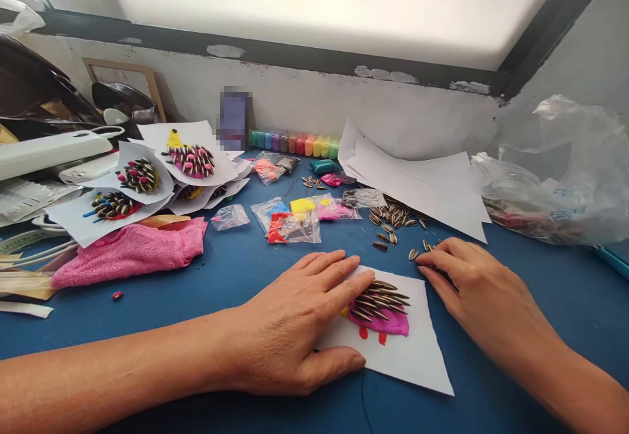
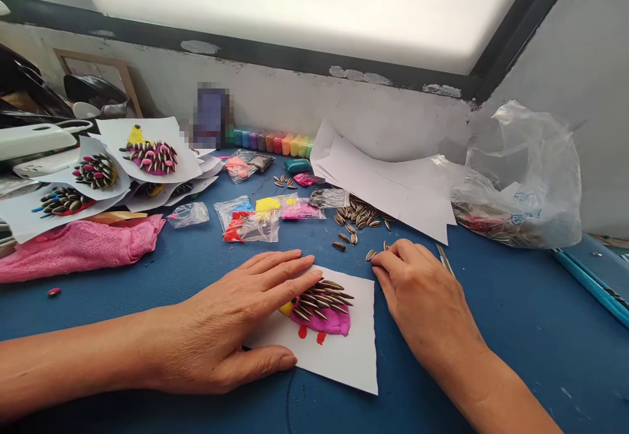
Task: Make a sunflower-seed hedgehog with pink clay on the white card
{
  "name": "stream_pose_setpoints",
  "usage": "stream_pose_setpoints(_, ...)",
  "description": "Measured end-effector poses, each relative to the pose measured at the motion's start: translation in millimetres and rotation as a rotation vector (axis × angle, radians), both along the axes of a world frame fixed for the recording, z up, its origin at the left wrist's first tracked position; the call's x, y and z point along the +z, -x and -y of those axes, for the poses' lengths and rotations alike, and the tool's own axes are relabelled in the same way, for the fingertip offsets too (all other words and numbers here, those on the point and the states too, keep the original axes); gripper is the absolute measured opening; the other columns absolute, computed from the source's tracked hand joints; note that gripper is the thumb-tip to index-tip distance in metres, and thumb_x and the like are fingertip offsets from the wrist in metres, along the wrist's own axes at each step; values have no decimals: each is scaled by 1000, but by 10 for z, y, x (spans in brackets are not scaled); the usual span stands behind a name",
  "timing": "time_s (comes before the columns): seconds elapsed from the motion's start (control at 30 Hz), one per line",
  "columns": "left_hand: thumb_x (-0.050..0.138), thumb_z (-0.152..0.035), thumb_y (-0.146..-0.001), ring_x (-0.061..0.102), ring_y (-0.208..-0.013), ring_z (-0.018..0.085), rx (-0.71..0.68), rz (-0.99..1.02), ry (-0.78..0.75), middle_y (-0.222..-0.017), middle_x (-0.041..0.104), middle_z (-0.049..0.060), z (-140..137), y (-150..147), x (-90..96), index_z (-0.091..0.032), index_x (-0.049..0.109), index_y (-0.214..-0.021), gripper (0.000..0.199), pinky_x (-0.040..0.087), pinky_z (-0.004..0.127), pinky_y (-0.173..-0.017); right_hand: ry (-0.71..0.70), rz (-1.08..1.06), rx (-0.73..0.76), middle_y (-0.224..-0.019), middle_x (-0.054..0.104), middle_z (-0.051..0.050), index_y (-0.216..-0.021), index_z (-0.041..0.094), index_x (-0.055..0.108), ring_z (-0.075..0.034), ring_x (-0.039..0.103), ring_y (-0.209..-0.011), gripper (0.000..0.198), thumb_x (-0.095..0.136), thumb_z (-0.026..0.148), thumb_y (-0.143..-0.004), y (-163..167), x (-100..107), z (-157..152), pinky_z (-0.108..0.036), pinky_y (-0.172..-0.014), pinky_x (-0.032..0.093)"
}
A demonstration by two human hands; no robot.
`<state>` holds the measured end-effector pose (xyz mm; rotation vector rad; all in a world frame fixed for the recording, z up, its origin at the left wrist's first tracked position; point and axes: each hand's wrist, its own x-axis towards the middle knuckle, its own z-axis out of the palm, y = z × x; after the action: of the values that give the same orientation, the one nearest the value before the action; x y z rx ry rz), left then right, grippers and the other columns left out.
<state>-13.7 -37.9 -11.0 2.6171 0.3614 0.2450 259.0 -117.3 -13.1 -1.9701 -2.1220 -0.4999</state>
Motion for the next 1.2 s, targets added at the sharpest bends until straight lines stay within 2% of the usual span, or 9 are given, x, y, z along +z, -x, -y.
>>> stream_pose_setpoints(0.13,61,-50,-90,29,-149,36,0,5,4,-159,36,17,-10,-2,0,-14,33,-154,78,28,55,-120,8,21,7,-88,68,-6,-86,20,71,-20,64,-78,33,43,33,-99,-11,6,2,-33,-63,49)
stream_pose_setpoints(0.33,62,-46,-89,31,-148,37,-1,41,20,-158,38,18,-10,17,-2,-16,34,-153,77,29,57,-119,-4,50,18,-102,70,-8,-110,21,72,-21,64,-84,32,43,30,-99,-56,2,-30,-35,-67,50)
stream_pose_setpoints(0.43,63,-47,-89,31,-148,39,1,42,24,-158,37,19,-7,17,-6,-16,34,-153,77,30,59,-118,24,73,53,-95,70,-6,-101,22,73,-22,62,-86,30,44,28,-99,-52,7,-53,-37,-73,50)
stream_pose_setpoints(0.57,62,-47,-89,30,-148,39,-5,35,16,-158,36,20,-2,12,-3,-13,35,-153,78,30,59,-118,48,105,74,-82,67,-5,-86,19,69,-22,59,-79,27,45,26,-98,-28,30,-71,-37,-71,47)
stream_pose_setpoints(0.77,63,-46,-89,30,-148,39,-1,27,24,-158,36,20,-5,5,6,-13,35,-153,77,29,59,-118,43,135,83,-76,62,-6,-78,19,62,-21,54,-74,27,44,21,-97,3,29,-89,-35,-68,43)
stream_pose_setpoints(0.9,63,-47,-89,31,-148,39,2,34,29,-158,37,19,-5,5,0,-16,34,-154,78,29,59,-118,29,100,84,-77,63,-7,-79,20,58,-21,57,-74,25,41,22,-97,-15,38,-88,-34,-67,45)
stream_pose_setpoints(0.97,62,-48,-89,30,-148,38,2,21,23,-158,36,18,-3,6,-1,-16,34,-154,78,29,58,-119,20,71,78,-79,65,-7,-81,20,58,-21,60,-75,23,41,25,-97,-34,83,-68,-33,-65,47)
stream_pose_setpoints(1.1,60,-49,-90,29,-149,37,-4,17,9,-158,36,18,-4,11,1,-14,34,-154,77,28,56,-120,47,8,70,-70,66,-3,-81,22,58,-17,62,-57,23,44,33,-97,-66,238,29,-28,-48,45)
stream_pose_setpoints(1.2,60,-48,-91,29,-149,37,-7,26,9,-158,36,19,-12,14,-4,-13,33,-154,77,28,57,-120,55,-38,99,-70,70,-3,-78,25,64,-16,63,-53,28,44,36,-95,-84,321,144,-26,-43,45)
